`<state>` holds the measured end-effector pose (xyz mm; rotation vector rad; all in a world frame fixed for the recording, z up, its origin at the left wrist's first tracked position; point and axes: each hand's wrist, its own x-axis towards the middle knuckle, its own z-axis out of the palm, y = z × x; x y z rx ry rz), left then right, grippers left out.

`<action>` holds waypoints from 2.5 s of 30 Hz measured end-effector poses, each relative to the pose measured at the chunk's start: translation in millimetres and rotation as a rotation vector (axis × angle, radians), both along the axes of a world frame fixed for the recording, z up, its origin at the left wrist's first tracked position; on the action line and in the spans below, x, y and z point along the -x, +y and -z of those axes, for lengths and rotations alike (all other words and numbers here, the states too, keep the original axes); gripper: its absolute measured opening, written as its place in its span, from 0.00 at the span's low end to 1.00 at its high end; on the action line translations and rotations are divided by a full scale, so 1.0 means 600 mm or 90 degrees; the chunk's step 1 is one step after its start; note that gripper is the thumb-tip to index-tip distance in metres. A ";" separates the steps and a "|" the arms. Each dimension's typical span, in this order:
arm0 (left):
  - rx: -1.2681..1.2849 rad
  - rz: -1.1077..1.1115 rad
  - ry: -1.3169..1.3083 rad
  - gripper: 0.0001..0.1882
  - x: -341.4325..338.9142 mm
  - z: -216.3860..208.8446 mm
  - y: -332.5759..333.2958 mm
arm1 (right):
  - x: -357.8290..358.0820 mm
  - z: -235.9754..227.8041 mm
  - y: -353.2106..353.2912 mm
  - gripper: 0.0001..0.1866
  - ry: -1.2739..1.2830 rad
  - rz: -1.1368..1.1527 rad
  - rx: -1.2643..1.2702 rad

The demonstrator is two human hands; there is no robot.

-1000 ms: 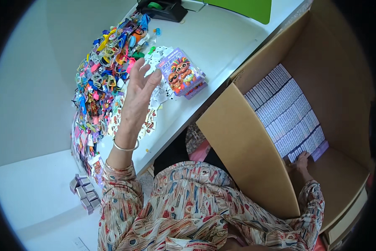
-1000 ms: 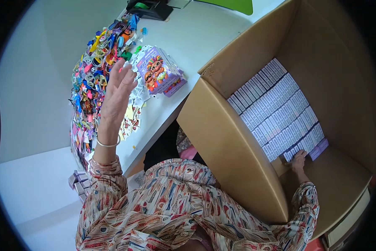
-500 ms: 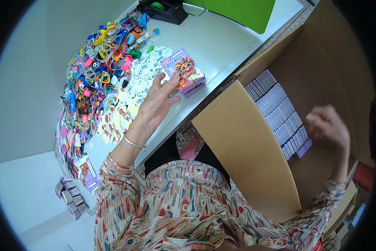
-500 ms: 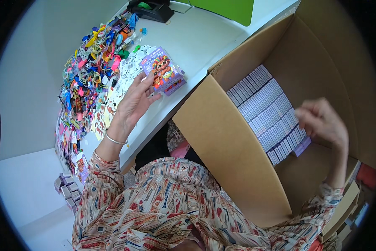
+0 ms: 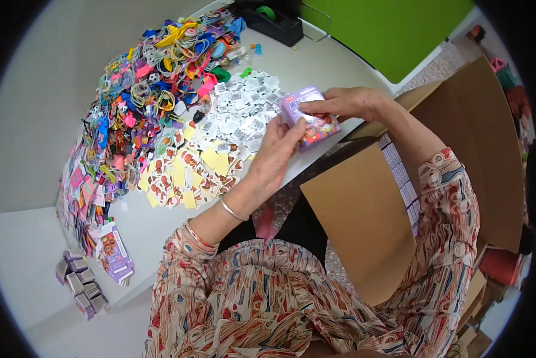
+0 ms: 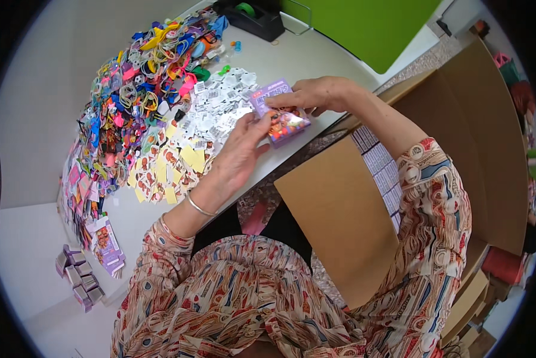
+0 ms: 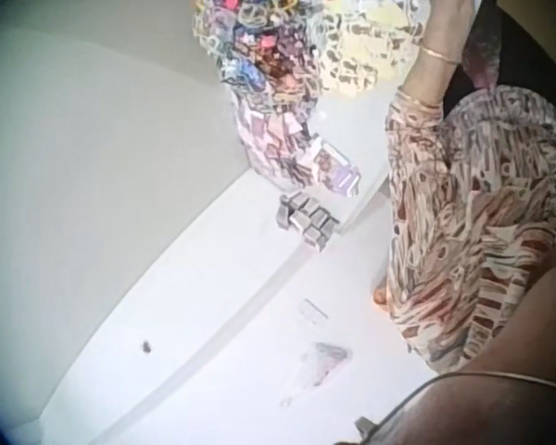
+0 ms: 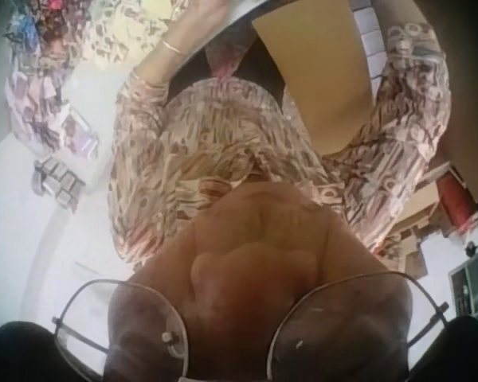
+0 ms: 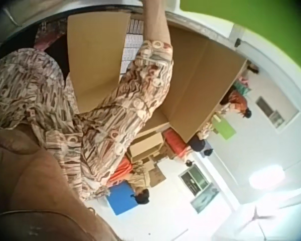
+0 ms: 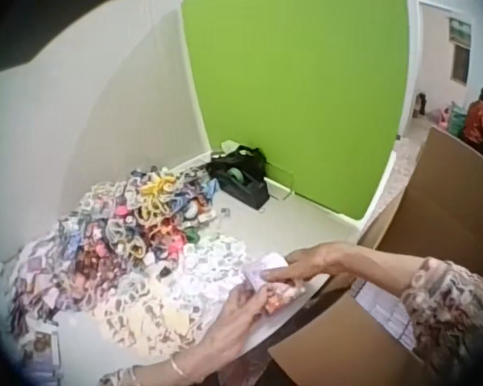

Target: Organizing small product boxes and packing them into a larger shipping carton.

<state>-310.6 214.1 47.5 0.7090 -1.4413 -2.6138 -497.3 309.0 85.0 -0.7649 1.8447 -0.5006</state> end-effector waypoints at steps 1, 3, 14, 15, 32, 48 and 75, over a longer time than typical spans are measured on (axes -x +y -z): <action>-0.016 -0.005 0.033 0.37 0.003 0.008 0.002 | -0.005 -0.003 -0.007 0.39 -0.047 -0.027 -0.003; -0.047 -0.014 0.098 0.32 0.006 0.022 0.002 | -0.026 -0.006 -0.013 0.35 -0.060 0.013 -0.003; 0.252 -0.093 0.243 0.38 -0.002 0.041 0.002 | -0.063 -0.037 0.008 0.55 -0.096 0.163 0.241; 0.343 -0.102 0.251 0.39 -0.003 0.045 -0.007 | -0.069 -0.041 0.009 0.56 -0.121 0.167 0.268; 1.192 0.328 0.140 0.52 0.004 -0.025 -0.035 | -0.012 -0.062 0.081 0.67 0.205 -0.107 0.100; 1.147 0.264 0.169 0.56 0.006 0.011 -0.020 | -0.043 -0.007 0.057 0.59 0.185 -0.250 -0.027; 0.455 0.076 0.197 0.53 -0.069 0.051 -0.012 | -0.103 -0.019 0.022 0.40 0.522 -0.369 0.008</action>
